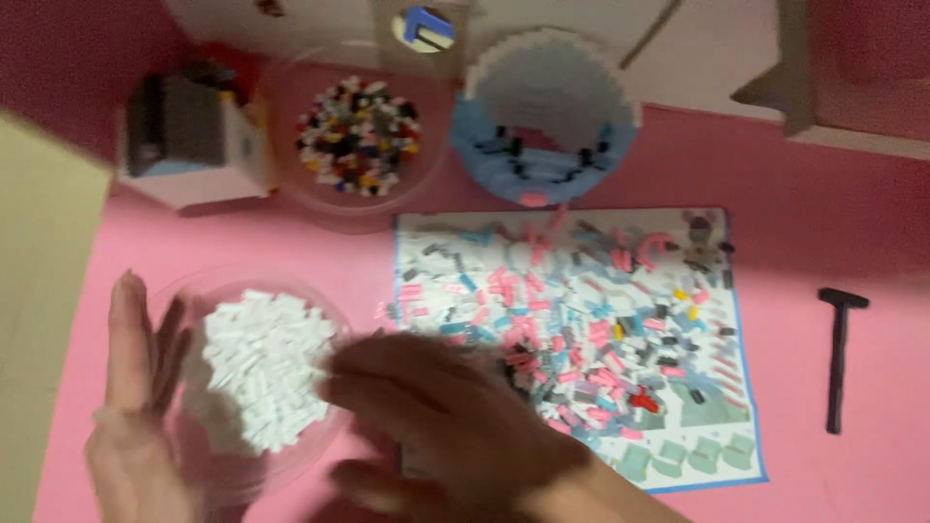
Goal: Sorting and assembling small plastic building blocks following an instruction manual.
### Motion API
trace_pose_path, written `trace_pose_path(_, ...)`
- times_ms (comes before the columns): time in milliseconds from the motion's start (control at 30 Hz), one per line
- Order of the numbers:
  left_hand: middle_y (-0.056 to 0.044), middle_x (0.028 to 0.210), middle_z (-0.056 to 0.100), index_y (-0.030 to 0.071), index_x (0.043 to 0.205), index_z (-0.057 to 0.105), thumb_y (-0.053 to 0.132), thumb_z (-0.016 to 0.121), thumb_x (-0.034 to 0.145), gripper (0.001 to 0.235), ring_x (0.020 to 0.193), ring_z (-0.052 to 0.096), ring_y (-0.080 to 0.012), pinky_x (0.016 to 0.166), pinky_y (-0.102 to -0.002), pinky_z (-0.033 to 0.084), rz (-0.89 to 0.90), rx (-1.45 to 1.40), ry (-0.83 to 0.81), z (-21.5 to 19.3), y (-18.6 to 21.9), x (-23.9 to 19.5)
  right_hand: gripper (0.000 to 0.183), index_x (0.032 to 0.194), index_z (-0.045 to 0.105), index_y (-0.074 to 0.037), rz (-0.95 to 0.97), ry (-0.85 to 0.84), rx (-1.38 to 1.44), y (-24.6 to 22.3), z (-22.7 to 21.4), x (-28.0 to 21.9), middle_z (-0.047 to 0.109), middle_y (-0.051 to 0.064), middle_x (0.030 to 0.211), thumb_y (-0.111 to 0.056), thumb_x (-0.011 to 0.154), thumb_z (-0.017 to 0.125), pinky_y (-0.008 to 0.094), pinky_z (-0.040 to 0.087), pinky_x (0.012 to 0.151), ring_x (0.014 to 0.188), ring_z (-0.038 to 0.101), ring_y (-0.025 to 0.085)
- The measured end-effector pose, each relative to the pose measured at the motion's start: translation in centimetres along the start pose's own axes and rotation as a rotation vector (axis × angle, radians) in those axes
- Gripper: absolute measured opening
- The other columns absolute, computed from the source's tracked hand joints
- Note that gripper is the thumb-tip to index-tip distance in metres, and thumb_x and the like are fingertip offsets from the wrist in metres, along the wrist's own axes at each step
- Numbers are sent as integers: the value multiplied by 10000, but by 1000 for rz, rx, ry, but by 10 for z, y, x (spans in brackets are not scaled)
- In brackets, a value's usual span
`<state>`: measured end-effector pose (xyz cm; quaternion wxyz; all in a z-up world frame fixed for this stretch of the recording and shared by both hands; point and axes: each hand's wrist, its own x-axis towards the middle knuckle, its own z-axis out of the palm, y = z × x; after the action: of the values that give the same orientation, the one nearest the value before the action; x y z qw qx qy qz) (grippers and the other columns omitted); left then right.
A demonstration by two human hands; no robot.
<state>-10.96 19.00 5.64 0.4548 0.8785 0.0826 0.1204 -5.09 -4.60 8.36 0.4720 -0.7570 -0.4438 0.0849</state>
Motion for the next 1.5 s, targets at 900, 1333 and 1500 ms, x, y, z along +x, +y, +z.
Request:
trace_pose_path(900, -133, 1129, 587, 24, 1216, 642, 116, 689, 840, 390, 1025, 545, -317, 969, -452, 471, 766, 321, -475, 206, 76, 1, 375, 1087, 784, -53, 521, -7, -775, 77, -110, -150, 712, 76, 1115, -305, 809, 793, 384, 567, 855, 962, 643, 253)
trace_pose_path(1333, -103, 1014, 589, 50, 1095, 676, 155, 659, 972, 162, 914, 578, -300, 817, -452, 501, 663, 166, -605, 203, 80, 9, 281, 933, 746, -88, 453, -108, -850, 99, -111, -149, 736, 71, 884, -320, 782, 796, 366, 579, 753, 772, 649, 232)
trace_pose_path(1500, -89, 1025, 630, 31, 1091, 697, 68, 671, 946, 152, 938, 613, -277, 835, -429, 520, 602, 41, -608, 197, 75, 10, 271, 941, 761, -73, 447, -80, -828, 103, -112, -150, 757, 72, 857, -308, 807, 783, 353, 596, 719, 744, 668, 222)
